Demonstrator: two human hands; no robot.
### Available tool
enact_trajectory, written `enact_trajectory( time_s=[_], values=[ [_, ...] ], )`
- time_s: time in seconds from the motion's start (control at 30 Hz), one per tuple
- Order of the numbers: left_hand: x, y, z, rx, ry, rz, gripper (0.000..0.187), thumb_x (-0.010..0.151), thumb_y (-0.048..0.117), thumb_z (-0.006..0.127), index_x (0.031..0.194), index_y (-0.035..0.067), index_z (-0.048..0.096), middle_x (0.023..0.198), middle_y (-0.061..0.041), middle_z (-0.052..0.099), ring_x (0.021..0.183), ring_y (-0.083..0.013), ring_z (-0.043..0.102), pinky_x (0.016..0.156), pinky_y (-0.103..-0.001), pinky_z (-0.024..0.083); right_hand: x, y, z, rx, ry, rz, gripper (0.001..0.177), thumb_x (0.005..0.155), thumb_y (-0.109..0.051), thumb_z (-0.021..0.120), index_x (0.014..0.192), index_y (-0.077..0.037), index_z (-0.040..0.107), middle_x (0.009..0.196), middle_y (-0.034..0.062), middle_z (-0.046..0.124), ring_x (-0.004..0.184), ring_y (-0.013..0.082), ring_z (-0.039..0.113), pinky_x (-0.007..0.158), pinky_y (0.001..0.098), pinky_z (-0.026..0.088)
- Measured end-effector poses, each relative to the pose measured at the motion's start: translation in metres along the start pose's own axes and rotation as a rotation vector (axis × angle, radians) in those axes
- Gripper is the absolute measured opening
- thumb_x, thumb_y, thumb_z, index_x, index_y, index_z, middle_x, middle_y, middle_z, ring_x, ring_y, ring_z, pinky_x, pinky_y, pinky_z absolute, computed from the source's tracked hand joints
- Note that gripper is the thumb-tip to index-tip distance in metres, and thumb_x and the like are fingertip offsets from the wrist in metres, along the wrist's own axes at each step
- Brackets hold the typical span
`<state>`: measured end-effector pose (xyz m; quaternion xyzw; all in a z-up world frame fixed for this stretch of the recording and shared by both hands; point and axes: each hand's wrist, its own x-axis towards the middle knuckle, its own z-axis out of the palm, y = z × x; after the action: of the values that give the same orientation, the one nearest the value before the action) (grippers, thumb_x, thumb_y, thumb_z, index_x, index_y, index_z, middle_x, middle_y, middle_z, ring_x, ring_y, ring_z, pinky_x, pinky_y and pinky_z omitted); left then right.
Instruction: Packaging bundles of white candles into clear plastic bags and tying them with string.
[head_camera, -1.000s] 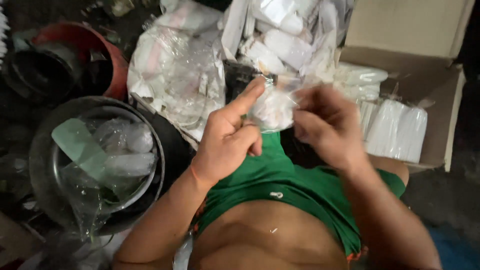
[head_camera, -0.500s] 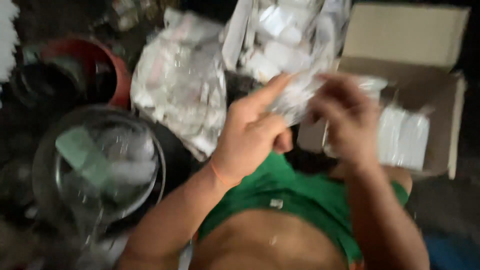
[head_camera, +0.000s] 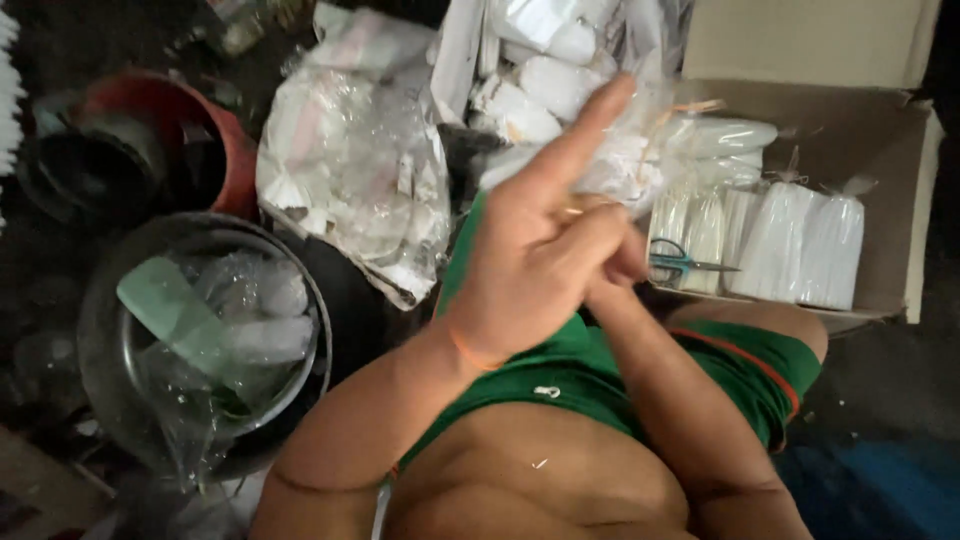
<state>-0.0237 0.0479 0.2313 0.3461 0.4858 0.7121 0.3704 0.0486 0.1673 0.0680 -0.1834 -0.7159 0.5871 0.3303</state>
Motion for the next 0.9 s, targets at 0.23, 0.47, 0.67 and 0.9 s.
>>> enact_trajectory(
  time_s=[0.23,0.47,0.67,0.9],
  values=[
    [0.01,-0.092,-0.08,0.146,0.055,0.038,0.073,0.081,0.021,0.091,0.142,0.003,0.055,0.125,-0.013,0.065,0.121,-0.0209,0.057,0.112,-0.04,0.045,0.007,-0.017,-0.011,0.184,-0.056,0.067,0.055,0.091,0.004,0.075,0.137,0.001,0.046,0.107,0.0142,0.068,0.095,0.0198,0.062,0.087,0.0396,0.057],
    [-0.004,-0.143,-0.095,0.021,0.188,-0.166,0.045,0.072,0.012,0.096,0.111,0.005,0.074,0.096,-0.009,0.077,0.09,-0.0147,0.068,0.075,-0.033,0.06,-0.011,0.009,-0.015,0.155,-0.174,-0.046,0.047,0.1,-0.018,0.067,0.139,0.005,0.054,0.137,0.0205,0.054,0.124,0.024,0.049,0.104,0.0485,0.048],
    [0.001,-0.108,-0.113,0.209,0.1,-0.125,0.048,0.066,0.016,0.098,0.106,0.003,0.074,0.093,-0.013,0.076,0.088,-0.0181,0.068,0.079,-0.038,0.058,-0.029,0.033,-0.001,0.204,-0.401,0.175,0.037,0.092,-0.011,0.076,0.126,-0.001,0.063,0.111,0.0106,0.071,0.102,0.0163,0.058,0.091,0.0447,0.054],
    [-0.001,-0.12,-0.127,0.096,-0.075,0.004,0.073,0.058,0.01,0.102,0.124,0.006,0.072,0.118,-0.006,0.075,0.112,-0.0119,0.061,0.106,-0.04,0.05,-0.008,0.015,0.002,0.043,-0.509,0.313,0.039,0.077,-0.011,0.09,0.112,-0.003,0.075,0.101,0.0104,0.079,0.096,0.0175,0.068,0.094,0.0435,0.055]
  ],
)
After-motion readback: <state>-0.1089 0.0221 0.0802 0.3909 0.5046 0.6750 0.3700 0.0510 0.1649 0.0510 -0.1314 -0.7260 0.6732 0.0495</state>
